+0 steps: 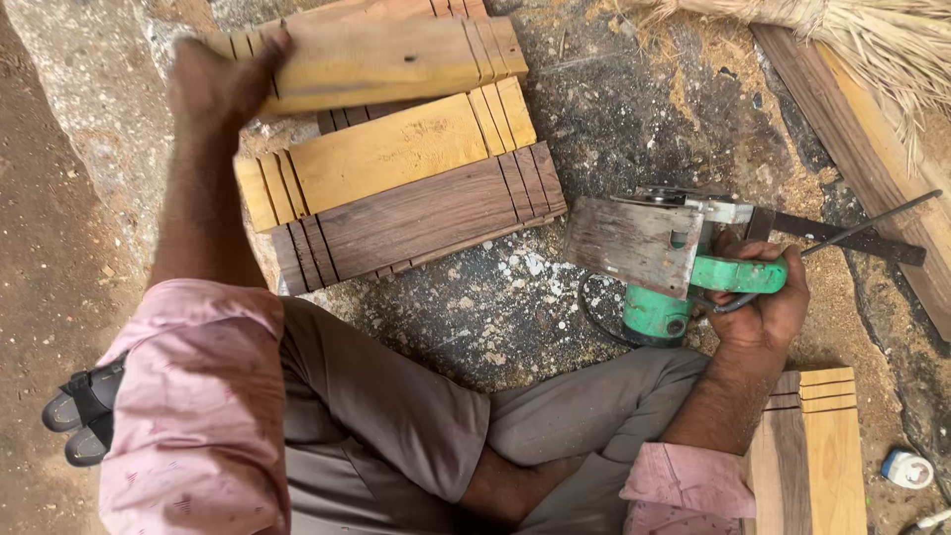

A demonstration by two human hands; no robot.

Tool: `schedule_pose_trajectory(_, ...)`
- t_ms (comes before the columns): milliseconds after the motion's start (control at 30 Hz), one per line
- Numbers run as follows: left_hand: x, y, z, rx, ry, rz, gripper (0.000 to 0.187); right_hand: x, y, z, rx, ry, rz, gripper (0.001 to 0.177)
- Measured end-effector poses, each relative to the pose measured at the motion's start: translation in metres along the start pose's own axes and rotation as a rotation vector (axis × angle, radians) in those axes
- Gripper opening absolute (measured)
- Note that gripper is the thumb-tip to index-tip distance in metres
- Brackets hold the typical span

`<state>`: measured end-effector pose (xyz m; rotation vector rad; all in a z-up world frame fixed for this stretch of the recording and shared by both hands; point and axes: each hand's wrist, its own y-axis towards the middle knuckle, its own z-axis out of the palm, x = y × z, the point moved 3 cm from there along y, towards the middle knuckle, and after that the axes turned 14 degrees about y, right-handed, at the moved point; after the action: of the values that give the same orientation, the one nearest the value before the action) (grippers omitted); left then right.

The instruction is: The person uses a handheld angle grinder to cut multiple narrow slits into several small wooden planks. They hold each plank steady with one hand while guiding the grinder with the other, then set the cut pieces aside.

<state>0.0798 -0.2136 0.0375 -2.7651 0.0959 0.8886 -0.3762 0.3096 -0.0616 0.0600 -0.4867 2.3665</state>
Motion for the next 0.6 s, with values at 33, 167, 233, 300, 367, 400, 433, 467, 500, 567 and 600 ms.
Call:
schedule_pose_trajectory(33,-0.009,-0.006,-0.011,-0.041,-0.166,0.101,0.085,0.000,-0.003,0.001,0.015,-0.095,-0.008,0.064)
schedule_pose_trajectory(167,-0.042,-0.064,-0.045,-0.199,-0.276,0.642,0.068,-0.008,-0.001,0.008,-0.058,0.093,0.010,0.061)
schedule_pose_trajectory(233,-0.039,-0.108,-0.049,-0.273,-0.112,0.898,0.063,-0.006,-0.001,0.011,-0.050,0.022,0.024,0.058)
schedule_pose_trajectory(300,-0.025,-0.148,-0.039,0.031,-0.234,1.017,0.054,-0.009,-0.001,0.009,-0.026,-0.016,0.038,0.057)
schedule_pose_trajectory(367,-0.009,-0.167,-0.026,0.229,-0.011,0.880,0.055,-0.012,-0.001,0.008,0.020,-0.024,0.037,0.059)
schedule_pose_trajectory(400,-0.006,-0.170,-0.025,0.155,0.248,0.987,0.058,-0.012,0.001,0.010,0.006,0.016,0.039,0.058)
schedule_pose_trajectory(433,-0.002,-0.170,-0.026,0.077,0.509,1.081,0.062,-0.014,0.003,0.012,-0.007,0.056,0.041,0.057)
schedule_pose_trajectory(467,0.004,-0.169,-0.027,0.004,0.770,1.160,0.067,-0.014,-0.001,0.012,-0.031,0.092,0.042,0.056)
schedule_pose_trajectory(500,0.010,-0.164,-0.027,0.112,0.848,1.126,0.072,-0.014,-0.003,0.012,-0.049,0.102,0.045,0.054)
schedule_pose_trajectory(567,0.013,-0.152,-0.030,0.315,1.006,1.042,0.089,-0.015,-0.003,0.018,-0.074,0.126,0.057,0.052)
schedule_pose_trajectory(600,0.008,-0.145,-0.032,0.373,0.974,0.938,0.077,-0.017,-0.005,0.017,-0.081,0.116,0.039,0.050)
